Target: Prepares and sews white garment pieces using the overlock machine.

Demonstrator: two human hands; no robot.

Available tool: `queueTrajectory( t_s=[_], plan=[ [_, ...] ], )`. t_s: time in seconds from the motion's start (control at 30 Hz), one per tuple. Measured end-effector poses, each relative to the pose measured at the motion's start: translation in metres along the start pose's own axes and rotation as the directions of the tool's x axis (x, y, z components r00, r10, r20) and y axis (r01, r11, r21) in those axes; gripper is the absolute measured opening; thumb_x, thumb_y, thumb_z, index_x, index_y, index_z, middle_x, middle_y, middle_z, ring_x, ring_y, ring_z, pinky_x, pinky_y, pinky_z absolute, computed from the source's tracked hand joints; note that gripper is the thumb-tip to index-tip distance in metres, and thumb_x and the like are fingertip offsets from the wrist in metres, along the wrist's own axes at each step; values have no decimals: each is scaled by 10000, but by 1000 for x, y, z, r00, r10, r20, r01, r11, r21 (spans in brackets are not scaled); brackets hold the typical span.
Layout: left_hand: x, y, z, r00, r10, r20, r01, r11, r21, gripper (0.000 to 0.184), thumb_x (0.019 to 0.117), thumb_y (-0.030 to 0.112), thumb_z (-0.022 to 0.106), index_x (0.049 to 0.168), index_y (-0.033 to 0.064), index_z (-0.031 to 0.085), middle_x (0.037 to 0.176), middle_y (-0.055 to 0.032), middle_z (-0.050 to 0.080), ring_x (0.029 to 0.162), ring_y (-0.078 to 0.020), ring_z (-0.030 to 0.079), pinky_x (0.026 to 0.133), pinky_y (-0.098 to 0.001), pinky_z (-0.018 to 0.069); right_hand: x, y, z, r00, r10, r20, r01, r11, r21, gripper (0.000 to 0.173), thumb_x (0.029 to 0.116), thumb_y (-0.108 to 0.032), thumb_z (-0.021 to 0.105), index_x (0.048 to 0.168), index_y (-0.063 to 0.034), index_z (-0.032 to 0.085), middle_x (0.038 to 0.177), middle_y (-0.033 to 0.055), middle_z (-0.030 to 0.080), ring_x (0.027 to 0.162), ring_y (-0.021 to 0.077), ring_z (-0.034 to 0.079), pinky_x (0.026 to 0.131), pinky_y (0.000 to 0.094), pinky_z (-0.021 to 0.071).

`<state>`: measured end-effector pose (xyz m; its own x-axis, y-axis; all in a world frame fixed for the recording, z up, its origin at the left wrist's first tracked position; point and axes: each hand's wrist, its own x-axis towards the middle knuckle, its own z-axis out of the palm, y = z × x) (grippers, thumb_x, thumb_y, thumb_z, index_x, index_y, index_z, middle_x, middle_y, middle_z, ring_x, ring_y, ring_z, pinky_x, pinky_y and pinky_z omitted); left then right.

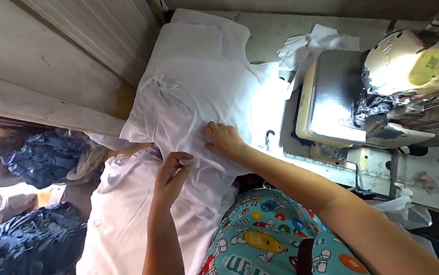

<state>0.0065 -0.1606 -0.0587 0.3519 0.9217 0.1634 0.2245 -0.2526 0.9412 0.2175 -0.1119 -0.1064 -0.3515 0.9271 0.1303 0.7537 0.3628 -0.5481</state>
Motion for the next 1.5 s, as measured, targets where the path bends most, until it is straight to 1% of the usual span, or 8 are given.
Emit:
queueTrajectory(
  t_s=[0.27,0.43,0.6,0.8,1.03,1.23,1.37,1.5],
  plan=[
    [-1,-10,-17,995,60,-82,-47,987,152,163,904,17,610,1062,20,650,950,108,712,894,54,654,855,-190,553,-11,13,-30,998,56,-3,-50,915,401,145,959,-153,688,982,-17,732,942,142,709,841,297,696,728,535,565],
    [23,2,-21,989,145,-44,-128,954,270,168,985,171,620,1000,15,679,913,98,658,844,109,589,796,-113,508,-34,32,-56,992,125,22,-97,628,772,130,980,-177,679,967,-50,701,725,15,638,534,29,524,475,184,431],
    [38,9,-23,973,229,-13,-208,905,372,210,971,283,666,902,86,694,1037,43,579,1061,23,515,945,-162,420,-45,37,-59,969,206,135,-193,294,936,115,994,-134,625,894,-102,673,589,-81,571,447,-35,472,431,130,401],
    [74,32,18,929,363,79,-371,901,225,227,990,245,642,864,58,632,1276,-36,588,1282,-62,503,1084,-251,429,-49,27,-94,928,345,-139,-9,395,919,94,1040,-125,548,1019,-65,617,717,-68,630,486,-11,549,441,158,480],
    [101,46,59,921,327,210,-361,921,148,146,973,126,658,986,-6,720,918,-22,697,740,40,577,688,-98,475,-65,26,-114,869,440,-227,48,383,923,147,1077,-152,410,1003,-127,535,669,-69,595,506,6,572,463,163,497],
    [103,59,58,940,268,213,-325,893,312,112,975,128,662,1012,33,710,903,-12,692,809,7,621,760,-148,501,-67,17,-131,878,456,-146,16,278,960,201,1090,-154,361,997,-115,535,569,-67,528,355,-16,418,346,138,396],
    [94,97,70,884,364,295,-429,881,198,151,976,158,640,944,44,732,861,23,700,818,18,637,790,-160,530,-67,5,-130,913,367,-178,58,314,947,215,1089,-161,333,1031,-125,537,735,-42,663,582,34,659,567,210,586],
    [108,103,82,887,414,204,-448,879,162,118,934,146,722,955,32,739,938,-41,656,825,-28,590,734,-152,481,-72,-3,-126,931,305,-200,96,325,941,199,1042,-125,388,988,-141,578,753,-74,602,625,-17,583,594,158,520]
  ],
)
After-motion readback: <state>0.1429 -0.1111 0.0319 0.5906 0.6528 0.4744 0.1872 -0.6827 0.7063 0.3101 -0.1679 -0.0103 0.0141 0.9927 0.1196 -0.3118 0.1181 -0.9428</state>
